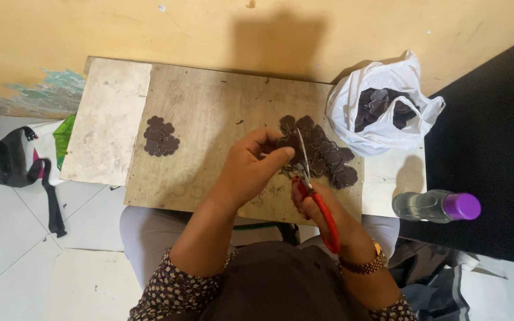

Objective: The person sits on the floor and uses red-handled scissors to cut dark brown material into small flower-shaped pieces. The cut pieces are placed on a wooden board, and the person continues cutting additional pieces throughout the clip.

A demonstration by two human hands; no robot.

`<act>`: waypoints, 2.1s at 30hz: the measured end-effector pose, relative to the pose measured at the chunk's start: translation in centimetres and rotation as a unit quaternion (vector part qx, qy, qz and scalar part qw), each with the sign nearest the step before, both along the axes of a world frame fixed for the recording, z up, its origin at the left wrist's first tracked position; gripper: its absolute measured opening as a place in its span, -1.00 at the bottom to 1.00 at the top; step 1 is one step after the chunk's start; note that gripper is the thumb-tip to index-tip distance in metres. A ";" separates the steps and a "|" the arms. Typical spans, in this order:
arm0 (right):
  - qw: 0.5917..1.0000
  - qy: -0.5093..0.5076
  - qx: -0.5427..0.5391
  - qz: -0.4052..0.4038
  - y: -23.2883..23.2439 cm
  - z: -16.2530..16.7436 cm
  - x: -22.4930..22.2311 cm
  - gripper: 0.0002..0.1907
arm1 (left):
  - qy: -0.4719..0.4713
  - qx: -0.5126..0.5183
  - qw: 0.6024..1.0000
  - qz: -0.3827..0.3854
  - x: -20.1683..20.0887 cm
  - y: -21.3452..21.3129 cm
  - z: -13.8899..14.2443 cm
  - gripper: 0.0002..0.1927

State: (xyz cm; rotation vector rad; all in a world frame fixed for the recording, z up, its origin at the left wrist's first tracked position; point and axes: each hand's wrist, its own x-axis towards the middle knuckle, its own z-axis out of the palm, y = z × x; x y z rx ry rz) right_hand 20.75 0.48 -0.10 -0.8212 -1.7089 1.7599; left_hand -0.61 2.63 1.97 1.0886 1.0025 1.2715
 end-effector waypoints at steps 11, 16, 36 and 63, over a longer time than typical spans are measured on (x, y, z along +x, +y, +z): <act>0.999 0.033 0.010 0.025 -0.2 -0.4 0.1 -0.31 | -0.158 -0.069 0.982 -0.073 0.9 0.1 -0.3 -0.90; 0.999 0.027 0.016 0.027 -0.3 -0.4 0.2 -0.27 | -0.174 -0.052 0.981 -0.062 1.3 0.0 -0.4 -0.88; 1.000 -0.020 0.009 0.008 -0.2 -0.5 1.2 -0.22 | -0.140 -0.074 0.987 -0.042 0.5 0.1 -0.9 -0.82; 0.994 -0.068 0.082 0.020 0.1 0.5 1.2 -0.24 | -0.187 -0.067 0.977 -0.071 -0.4 0.3 0.3 -0.74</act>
